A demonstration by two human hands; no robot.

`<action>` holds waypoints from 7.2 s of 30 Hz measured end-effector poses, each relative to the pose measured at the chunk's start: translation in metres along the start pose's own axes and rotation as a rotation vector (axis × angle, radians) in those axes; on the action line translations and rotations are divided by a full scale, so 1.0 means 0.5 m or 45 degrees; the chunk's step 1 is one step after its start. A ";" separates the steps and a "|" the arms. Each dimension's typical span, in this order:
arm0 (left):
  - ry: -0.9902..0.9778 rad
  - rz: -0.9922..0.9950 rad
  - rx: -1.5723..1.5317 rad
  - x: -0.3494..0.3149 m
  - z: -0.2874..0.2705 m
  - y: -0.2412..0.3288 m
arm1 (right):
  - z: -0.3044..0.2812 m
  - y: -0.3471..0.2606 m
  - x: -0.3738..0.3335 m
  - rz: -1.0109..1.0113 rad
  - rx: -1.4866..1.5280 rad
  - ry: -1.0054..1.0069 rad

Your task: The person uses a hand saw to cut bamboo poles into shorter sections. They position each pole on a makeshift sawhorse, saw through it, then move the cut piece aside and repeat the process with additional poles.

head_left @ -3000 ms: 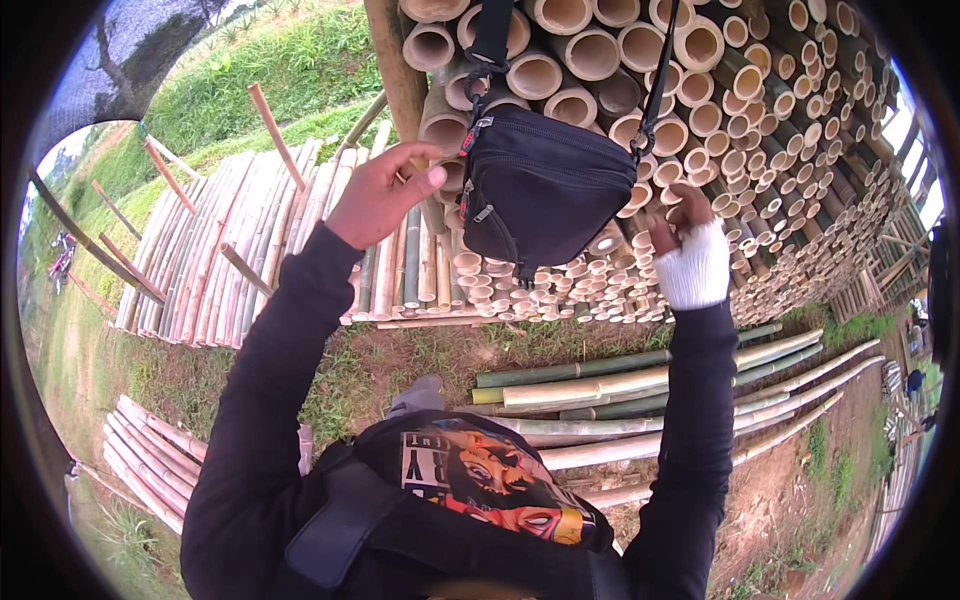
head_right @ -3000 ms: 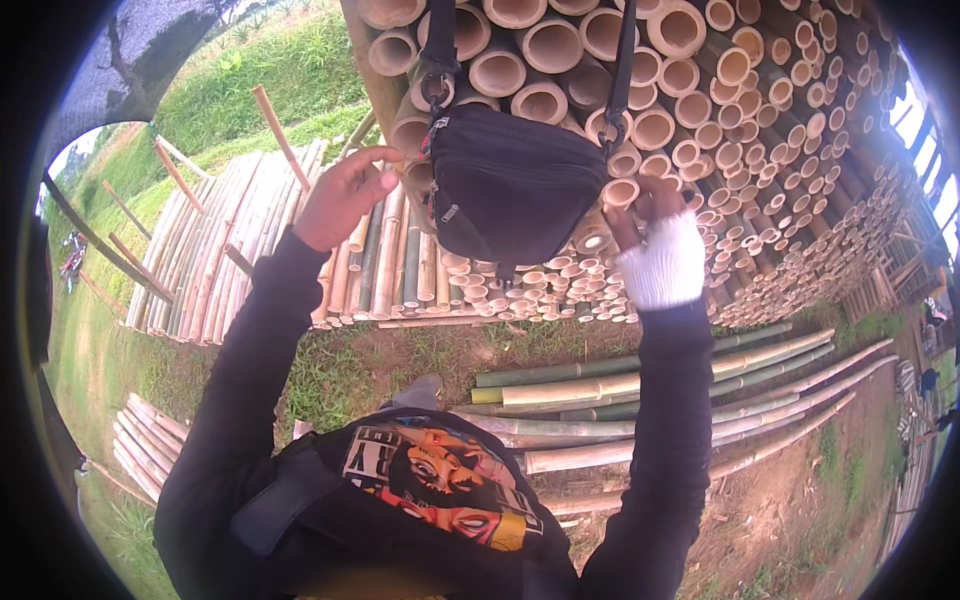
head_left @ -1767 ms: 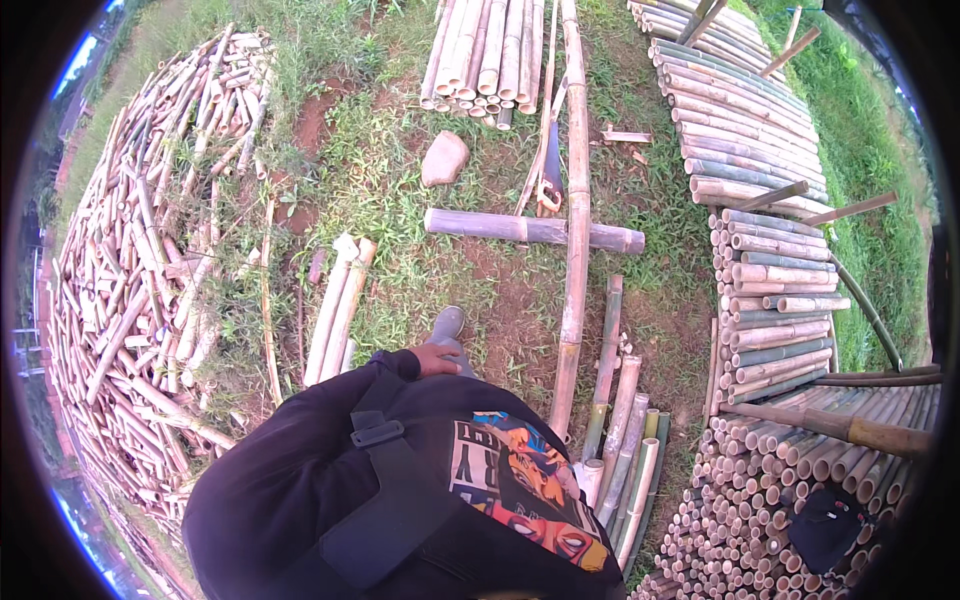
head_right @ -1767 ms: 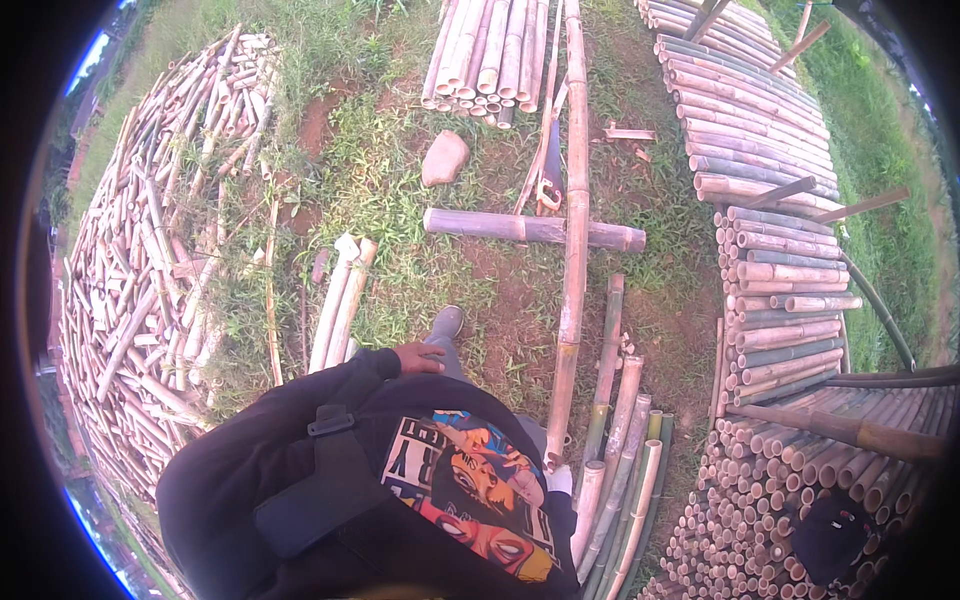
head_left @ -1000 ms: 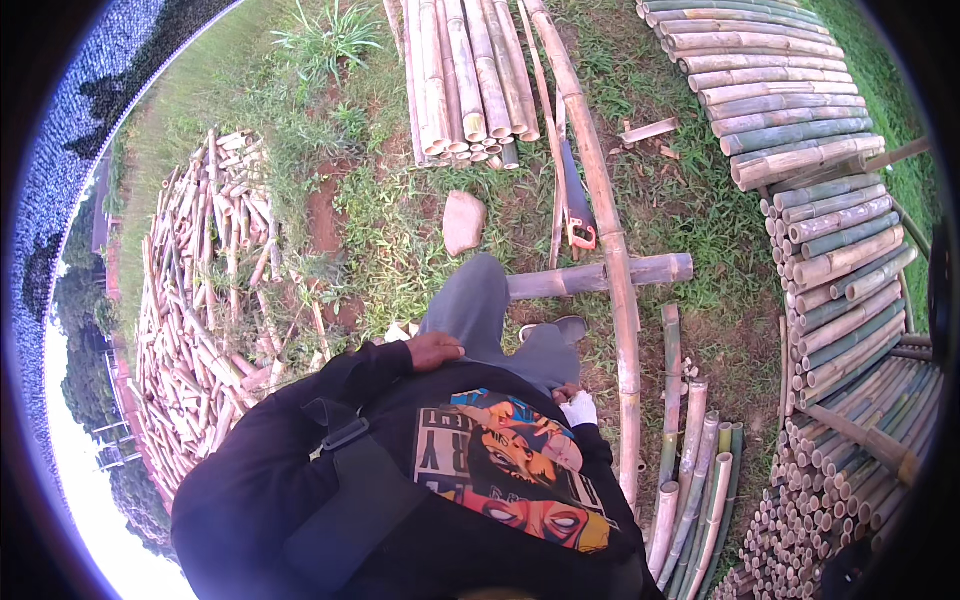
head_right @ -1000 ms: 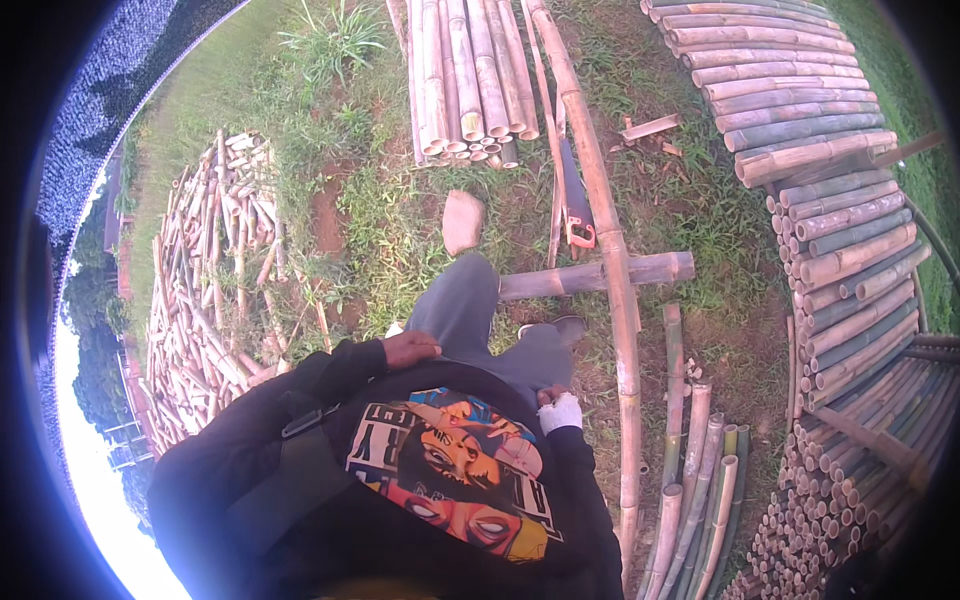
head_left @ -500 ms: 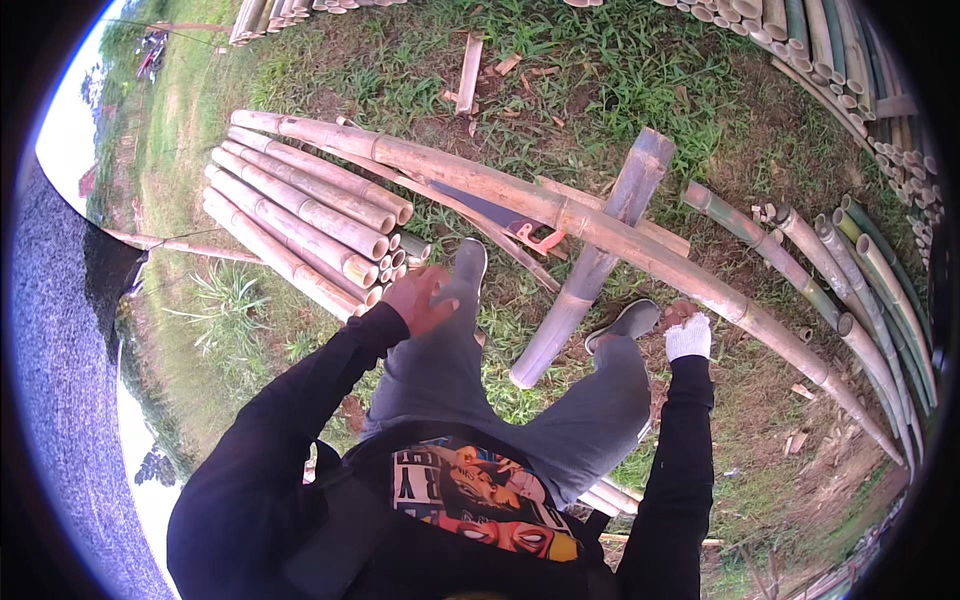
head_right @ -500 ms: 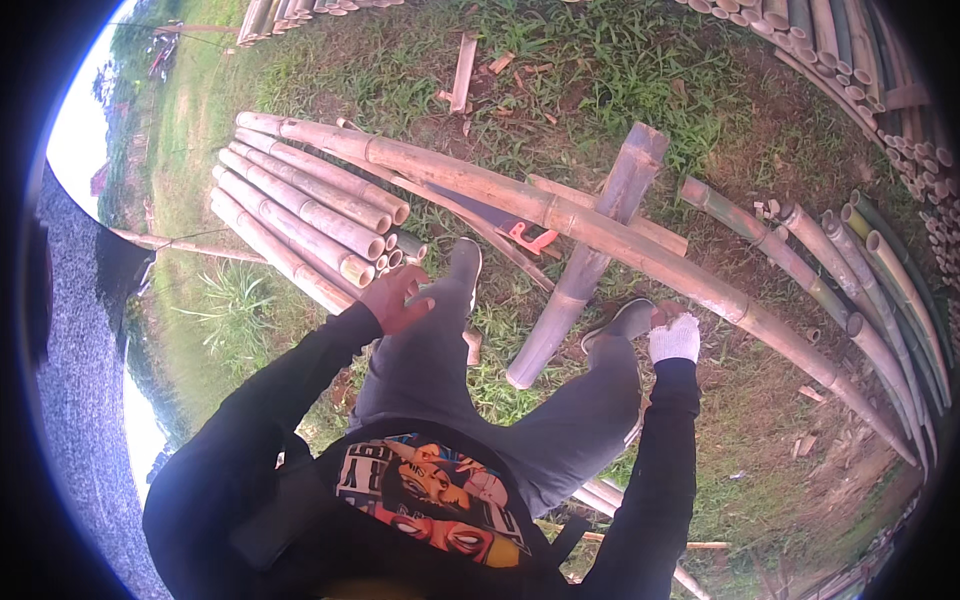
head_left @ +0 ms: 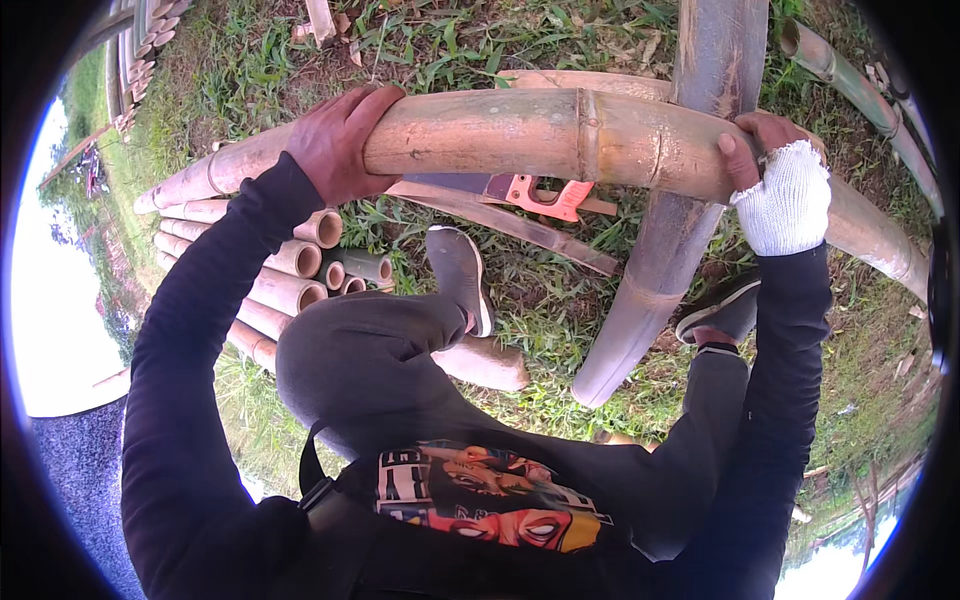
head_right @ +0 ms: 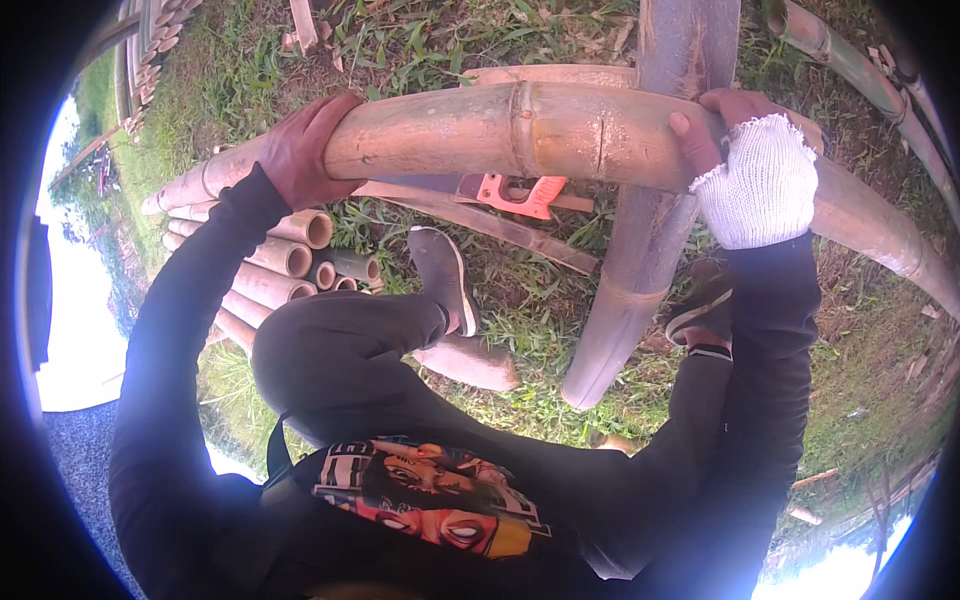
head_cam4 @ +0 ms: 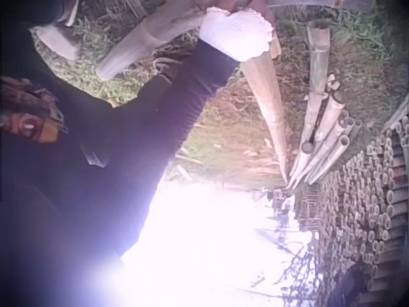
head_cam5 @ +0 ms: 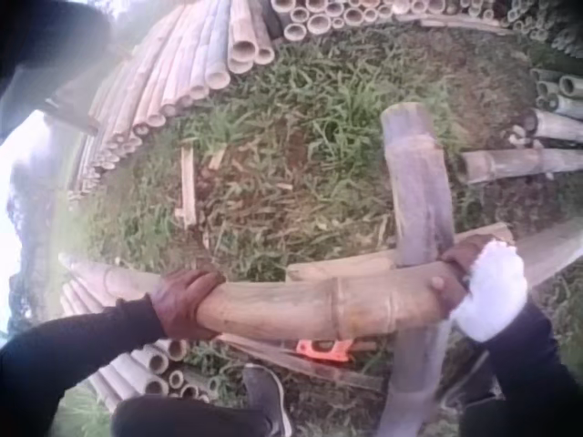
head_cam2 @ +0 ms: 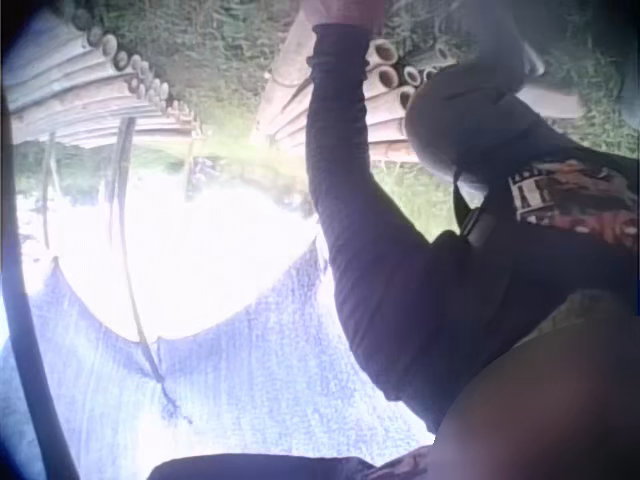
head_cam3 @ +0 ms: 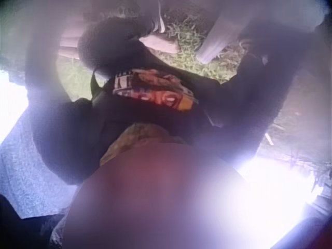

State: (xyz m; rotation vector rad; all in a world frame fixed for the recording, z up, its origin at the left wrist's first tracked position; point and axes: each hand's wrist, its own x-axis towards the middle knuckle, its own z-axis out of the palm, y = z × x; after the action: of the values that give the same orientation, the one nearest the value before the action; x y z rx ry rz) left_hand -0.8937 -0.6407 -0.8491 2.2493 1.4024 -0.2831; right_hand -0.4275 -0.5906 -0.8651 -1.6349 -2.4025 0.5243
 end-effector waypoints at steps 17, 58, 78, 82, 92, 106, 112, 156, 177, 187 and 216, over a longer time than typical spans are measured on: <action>0.250 0.231 0.083 -0.012 0.015 -0.007 | 0.150 -0.192 -0.332 0.423 -0.287 0.337; 0.295 -0.017 0.420 -0.104 -0.009 0.039 | -0.062 -0.359 -0.772 0.473 1.443 -0.409; 0.231 -0.102 0.470 0.006 0.005 0.170 | 0.128 -0.453 -0.537 0.429 1.260 1.220; 0.270 -0.138 0.245 0.027 0.032 0.154 | 0.135 -0.432 -0.518 0.421 1.192 1.083; 0.271 -0.127 0.180 0.022 0.029 0.152 | 0.169 -0.415 -0.509 0.500 1.337 1.011; 0.203 -0.188 0.195 0.038 0.023 0.181 | 0.127 -0.428 -0.462 0.527 1.386 0.947; 0.221 -0.154 0.192 0.034 0.013 0.177 | 0.140 -0.470 -0.608 0.677 1.352 0.940; 0.375 -0.106 0.206 0.047 0.044 0.166 | 0.132 -0.370 -0.392 0.436 1.329 1.007; 0.297 -0.140 0.193 0.040 0.033 0.172 | 0.138 -0.290 -0.260 0.401 1.591 1.022; 0.283 -0.151 0.199 0.053 0.047 0.167 | 0.143 -0.486 -0.701 0.803 1.125 0.861; 0.330 -0.144 0.209 0.042 0.043 0.169 | 0.145 -0.340 -0.387 0.485 1.471 0.971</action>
State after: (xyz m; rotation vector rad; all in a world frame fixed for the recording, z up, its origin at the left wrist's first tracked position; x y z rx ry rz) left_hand -0.8076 -0.6658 -0.8526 2.4114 1.6987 -0.1511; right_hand -0.5263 -0.8392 -0.8574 -1.3097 -0.8930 0.8889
